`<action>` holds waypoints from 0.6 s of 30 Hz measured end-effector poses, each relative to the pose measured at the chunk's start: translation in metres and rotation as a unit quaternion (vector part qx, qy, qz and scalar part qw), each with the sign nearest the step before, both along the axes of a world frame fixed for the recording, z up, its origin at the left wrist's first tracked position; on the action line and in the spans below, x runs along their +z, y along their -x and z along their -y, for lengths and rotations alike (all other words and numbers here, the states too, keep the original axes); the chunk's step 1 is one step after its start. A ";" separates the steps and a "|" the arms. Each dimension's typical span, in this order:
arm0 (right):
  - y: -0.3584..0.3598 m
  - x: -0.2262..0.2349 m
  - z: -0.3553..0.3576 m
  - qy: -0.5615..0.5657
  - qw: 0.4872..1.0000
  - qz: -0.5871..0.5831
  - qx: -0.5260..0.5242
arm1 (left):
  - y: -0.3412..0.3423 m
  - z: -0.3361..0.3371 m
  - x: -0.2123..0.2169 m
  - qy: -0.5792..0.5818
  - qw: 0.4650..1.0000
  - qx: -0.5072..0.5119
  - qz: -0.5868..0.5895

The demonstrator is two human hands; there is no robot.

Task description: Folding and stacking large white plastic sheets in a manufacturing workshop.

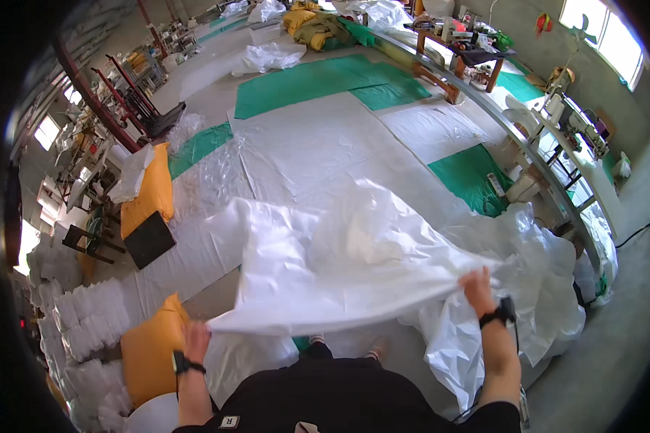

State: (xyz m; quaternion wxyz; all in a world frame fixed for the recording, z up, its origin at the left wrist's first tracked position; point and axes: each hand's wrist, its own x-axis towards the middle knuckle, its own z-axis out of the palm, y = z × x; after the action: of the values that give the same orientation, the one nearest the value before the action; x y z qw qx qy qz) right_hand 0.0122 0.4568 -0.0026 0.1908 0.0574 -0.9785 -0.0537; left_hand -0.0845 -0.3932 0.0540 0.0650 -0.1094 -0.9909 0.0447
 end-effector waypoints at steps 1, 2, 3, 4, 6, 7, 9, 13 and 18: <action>0.038 0.003 0.001 -0.107 0.993 0.048 -0.026 | 0.033 0.019 -0.002 -0.015 1.000 0.016 -0.016; 0.082 0.030 -0.021 -0.230 0.965 0.100 -0.074 | 0.080 0.008 0.005 0.045 0.996 0.009 -0.081; 0.130 0.073 -0.032 -0.207 0.970 0.058 -0.115 | 0.134 0.004 0.034 -0.069 0.994 0.009 -0.080; 0.138 0.113 -0.102 -0.329 0.931 -0.058 -0.144 | 0.206 -0.043 0.066 -0.050 0.980 -0.020 -0.192; 0.214 0.257 -0.027 -0.203 0.934 -0.116 -0.270 | 0.239 -0.037 0.203 -0.072 0.935 -0.067 -0.342; 0.221 0.315 -0.046 -0.184 0.939 -0.174 -0.232 | 0.252 -0.039 0.257 0.012 0.901 -0.039 -0.432; 0.223 0.403 -0.017 -0.241 0.882 -0.275 -0.297 | 0.246 0.003 0.346 0.012 0.847 -0.042 -0.530; 0.148 0.430 -0.010 -0.281 0.835 -0.388 -0.270 | 0.208 0.011 0.349 -0.076 0.839 -0.016 -0.538; 0.059 0.172 -0.014 -0.055 0.928 -0.091 -0.356 | 0.099 0.028 0.098 -0.599 0.792 0.019 -0.114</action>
State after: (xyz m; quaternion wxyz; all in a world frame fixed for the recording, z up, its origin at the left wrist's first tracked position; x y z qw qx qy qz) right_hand -0.0469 0.4707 0.1697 0.2438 -0.2897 -0.9085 -0.1767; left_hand -0.1833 -0.4217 0.1521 0.2296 -0.0241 -0.8066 -0.5442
